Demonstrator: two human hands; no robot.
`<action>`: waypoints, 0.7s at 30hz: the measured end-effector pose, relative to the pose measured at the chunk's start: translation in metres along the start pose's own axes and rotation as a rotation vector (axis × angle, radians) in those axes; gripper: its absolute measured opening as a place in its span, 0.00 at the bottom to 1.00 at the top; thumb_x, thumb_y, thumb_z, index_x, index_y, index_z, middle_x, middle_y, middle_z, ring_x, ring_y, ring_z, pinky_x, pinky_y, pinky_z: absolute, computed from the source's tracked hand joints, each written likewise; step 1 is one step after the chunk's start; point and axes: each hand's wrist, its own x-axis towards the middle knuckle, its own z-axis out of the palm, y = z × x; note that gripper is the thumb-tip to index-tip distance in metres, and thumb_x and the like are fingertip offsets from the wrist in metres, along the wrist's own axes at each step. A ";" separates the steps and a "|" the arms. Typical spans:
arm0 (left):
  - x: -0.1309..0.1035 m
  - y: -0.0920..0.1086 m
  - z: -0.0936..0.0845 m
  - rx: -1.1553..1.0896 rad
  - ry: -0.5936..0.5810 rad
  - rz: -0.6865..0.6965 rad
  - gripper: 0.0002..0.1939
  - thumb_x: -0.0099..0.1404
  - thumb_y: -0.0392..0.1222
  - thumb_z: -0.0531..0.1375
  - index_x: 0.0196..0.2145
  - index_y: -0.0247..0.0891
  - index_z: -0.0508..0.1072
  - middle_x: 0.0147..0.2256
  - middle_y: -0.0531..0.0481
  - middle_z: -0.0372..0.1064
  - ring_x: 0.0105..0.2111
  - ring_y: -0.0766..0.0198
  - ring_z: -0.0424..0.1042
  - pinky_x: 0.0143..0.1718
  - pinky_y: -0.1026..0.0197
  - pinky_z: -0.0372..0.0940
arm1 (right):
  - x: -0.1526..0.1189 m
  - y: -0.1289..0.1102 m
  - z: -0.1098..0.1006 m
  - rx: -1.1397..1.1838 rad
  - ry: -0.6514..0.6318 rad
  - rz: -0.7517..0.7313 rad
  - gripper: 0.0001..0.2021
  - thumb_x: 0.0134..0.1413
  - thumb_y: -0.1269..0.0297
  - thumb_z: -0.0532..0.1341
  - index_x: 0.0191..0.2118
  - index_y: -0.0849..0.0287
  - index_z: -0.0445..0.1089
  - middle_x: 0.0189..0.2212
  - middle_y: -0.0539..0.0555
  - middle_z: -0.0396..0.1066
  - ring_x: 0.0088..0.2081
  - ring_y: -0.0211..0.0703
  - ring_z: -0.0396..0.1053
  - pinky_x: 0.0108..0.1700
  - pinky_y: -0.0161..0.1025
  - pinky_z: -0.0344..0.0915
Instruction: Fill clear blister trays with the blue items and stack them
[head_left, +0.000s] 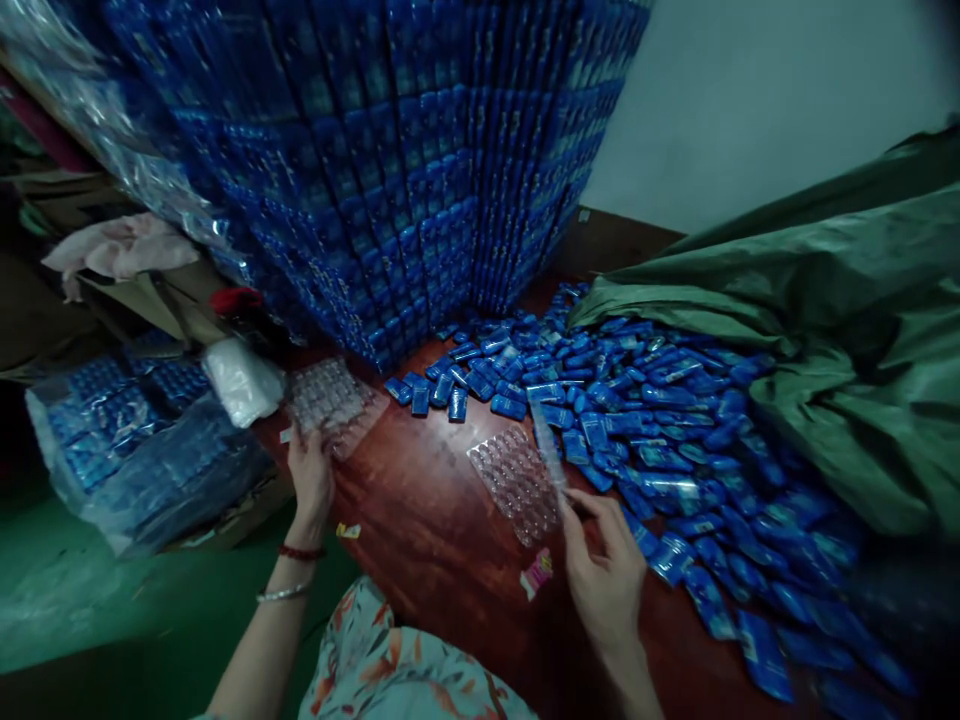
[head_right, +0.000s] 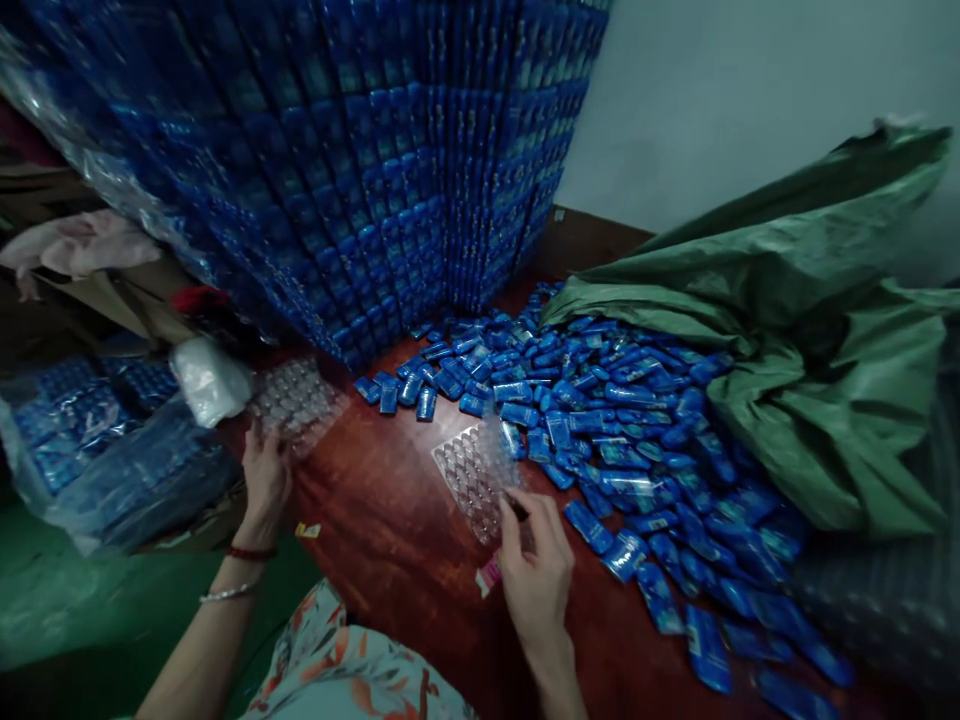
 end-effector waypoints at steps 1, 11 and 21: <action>0.010 -0.001 0.002 0.048 0.017 0.047 0.33 0.63 0.44 0.52 0.63 0.35 0.47 0.52 0.39 0.64 0.45 0.62 0.70 0.48 0.59 0.65 | -0.002 -0.002 0.001 -0.037 0.000 -0.078 0.07 0.56 0.68 0.57 0.40 0.57 0.70 0.35 0.54 0.69 0.38 0.42 0.67 0.41 0.41 0.65; -0.025 -0.005 0.018 0.488 0.023 0.441 0.32 0.65 0.49 0.52 0.61 0.31 0.51 0.61 0.32 0.47 0.62 0.50 0.49 0.61 0.46 0.46 | -0.051 -0.017 0.028 -0.277 -0.316 -0.571 0.17 0.53 0.77 0.49 0.43 0.57 0.71 0.28 0.53 0.67 0.33 0.40 0.64 0.45 0.45 0.62; -0.099 -0.011 0.099 0.776 -1.348 1.093 0.13 0.63 0.35 0.54 0.45 0.41 0.70 0.49 0.43 0.65 0.53 0.54 0.59 0.58 0.43 0.49 | -0.093 0.007 -0.014 -0.379 -0.233 -0.525 0.20 0.52 0.77 0.52 0.51 0.58 0.67 0.29 0.53 0.69 0.32 0.40 0.67 0.41 0.43 0.63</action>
